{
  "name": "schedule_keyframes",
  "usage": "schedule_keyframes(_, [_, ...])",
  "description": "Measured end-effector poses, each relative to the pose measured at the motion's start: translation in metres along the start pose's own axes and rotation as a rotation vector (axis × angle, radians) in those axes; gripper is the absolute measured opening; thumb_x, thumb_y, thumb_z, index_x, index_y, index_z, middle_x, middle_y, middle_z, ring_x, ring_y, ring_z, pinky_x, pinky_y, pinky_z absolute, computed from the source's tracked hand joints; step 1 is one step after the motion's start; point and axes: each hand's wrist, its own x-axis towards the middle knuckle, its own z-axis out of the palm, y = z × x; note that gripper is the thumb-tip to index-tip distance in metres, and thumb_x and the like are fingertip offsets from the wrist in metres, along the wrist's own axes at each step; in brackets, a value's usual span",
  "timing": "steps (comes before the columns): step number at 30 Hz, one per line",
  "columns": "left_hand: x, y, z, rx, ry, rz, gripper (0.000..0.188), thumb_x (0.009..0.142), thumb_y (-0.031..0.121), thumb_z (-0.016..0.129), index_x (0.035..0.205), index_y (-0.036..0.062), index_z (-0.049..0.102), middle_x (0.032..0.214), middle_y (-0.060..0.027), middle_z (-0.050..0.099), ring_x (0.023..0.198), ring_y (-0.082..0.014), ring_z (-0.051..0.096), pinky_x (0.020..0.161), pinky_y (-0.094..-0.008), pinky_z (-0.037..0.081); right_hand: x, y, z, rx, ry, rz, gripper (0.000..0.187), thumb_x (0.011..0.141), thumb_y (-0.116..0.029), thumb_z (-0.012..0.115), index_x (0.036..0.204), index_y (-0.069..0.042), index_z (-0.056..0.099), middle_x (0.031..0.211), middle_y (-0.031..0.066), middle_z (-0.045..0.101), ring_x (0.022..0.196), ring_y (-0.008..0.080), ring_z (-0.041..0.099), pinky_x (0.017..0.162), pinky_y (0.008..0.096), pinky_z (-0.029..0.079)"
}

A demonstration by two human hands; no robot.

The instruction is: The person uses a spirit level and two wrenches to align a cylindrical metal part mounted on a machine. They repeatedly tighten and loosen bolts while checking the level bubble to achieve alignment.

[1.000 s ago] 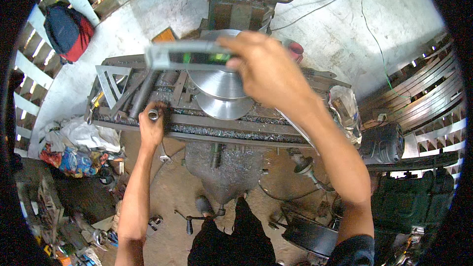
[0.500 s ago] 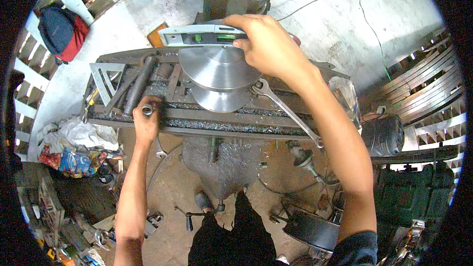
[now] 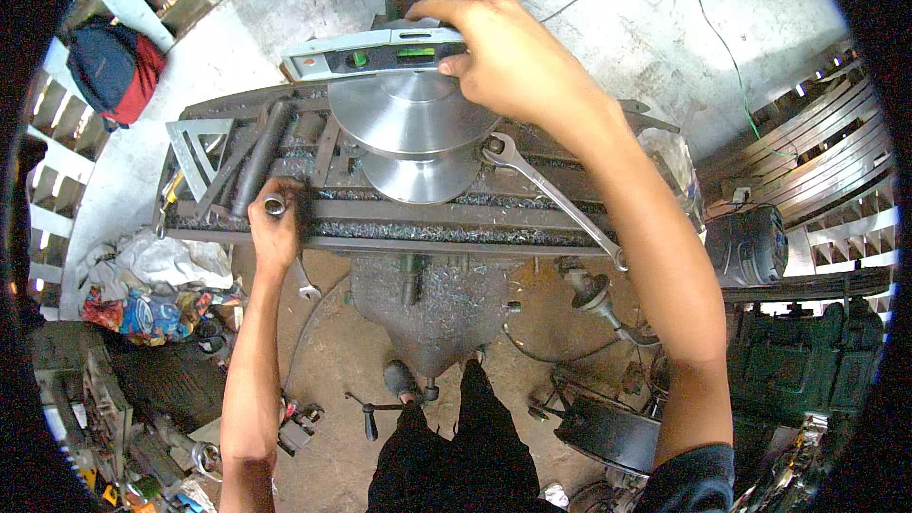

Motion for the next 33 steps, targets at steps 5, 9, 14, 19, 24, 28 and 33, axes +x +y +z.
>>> schedule_keyframes(5, [0.000,-0.002,0.000,-0.019,-0.005,0.006,0.019,0.086,-0.004,0.054,0.100,-0.0028,0.067,0.088,-0.0111,0.069,0.085,-0.0166,0.063,0.081,-0.0309,0.049,-0.014,-0.005,-0.029,-0.099,0.179,-0.055,0.049,0.080,0.001,0.074,0.128,-0.002,0.064,0.119,0.0182,0.071,0.111,0.0314,0.069,0.100,0.0406,0.051])
schedule_keyframes(9, [0.000,-0.001,0.002,-0.033,0.042,0.078,0.021,0.082,-0.007,0.056,0.099,-0.0035,0.067,0.081,-0.0124,0.068,0.079,-0.0183,0.065,0.078,-0.0313,0.050,-0.061,-0.010,-0.053,-0.066,0.420,0.031,0.048,0.082,0.003,0.075,0.128,-0.002,0.065,0.119,0.0142,0.072,0.111,0.0234,0.068,0.101,0.0359,0.050])
schedule_keyframes(14, [-0.001,0.000,0.001,-0.030,0.044,0.067,0.022,0.081,-0.009,0.056,0.099,-0.0040,0.068,0.081,-0.0143,0.069,0.078,-0.0201,0.067,0.078,-0.0317,0.051,-0.162,0.012,-0.033,0.044,0.570,0.403,0.043,0.082,0.010,0.073,0.123,0.002,0.066,0.117,0.0108,0.072,0.104,0.0166,0.067,0.100,0.0310,0.049])
schedule_keyframes(19, [0.000,0.001,0.003,-0.025,0.066,0.105,0.022,0.082,-0.010,0.055,0.099,-0.0037,0.067,0.079,-0.0138,0.068,0.076,-0.0193,0.066,0.076,-0.0316,0.050,-0.240,0.059,0.004,0.133,0.181,0.677,0.036,0.084,0.002,0.076,0.119,-0.001,0.068,0.094,0.0058,0.069,0.083,0.0146,0.061,0.079,0.0311,0.051])
schedule_keyframes(24, [-0.001,0.003,0.003,-0.023,0.056,0.089,0.020,0.083,-0.009,0.056,0.099,-0.0034,0.067,0.076,-0.0127,0.066,0.072,-0.0166,0.063,0.071,-0.0313,0.049,-0.273,0.067,0.028,0.075,0.077,0.756,0.038,0.084,-0.010,0.080,0.118,0.002,0.066,0.101,0.0146,0.067,0.086,0.0257,0.064,0.079,0.0360,0.052])
schedule_keyframes(28, [0.000,0.002,0.003,0.015,0.058,0.087,0.020,0.083,-0.008,0.056,0.099,-0.0034,0.067,0.076,-0.0129,0.066,0.073,-0.0159,0.063,0.071,-0.0311,0.049,-0.275,0.056,0.027,0.017,0.083,0.627,0.040,0.083,-0.009,0.080,0.120,0.001,0.065,0.107,0.0184,0.065,0.094,0.0340,0.065,0.084,0.0396,0.052])
schedule_keyframes(33, [0.000,0.001,0.002,-0.023,0.024,0.047,0.019,0.085,-0.005,0.055,0.100,-0.0022,0.067,0.082,-0.0106,0.068,0.078,-0.0161,0.061,0.077,-0.0310,0.048,-0.277,0.045,0.024,-0.023,0.089,0.633,0.041,0.082,-0.007,0.079,0.119,0.000,0.065,0.107,0.0197,0.063,0.098,0.0376,0.064,0.087,0.0407,0.051])
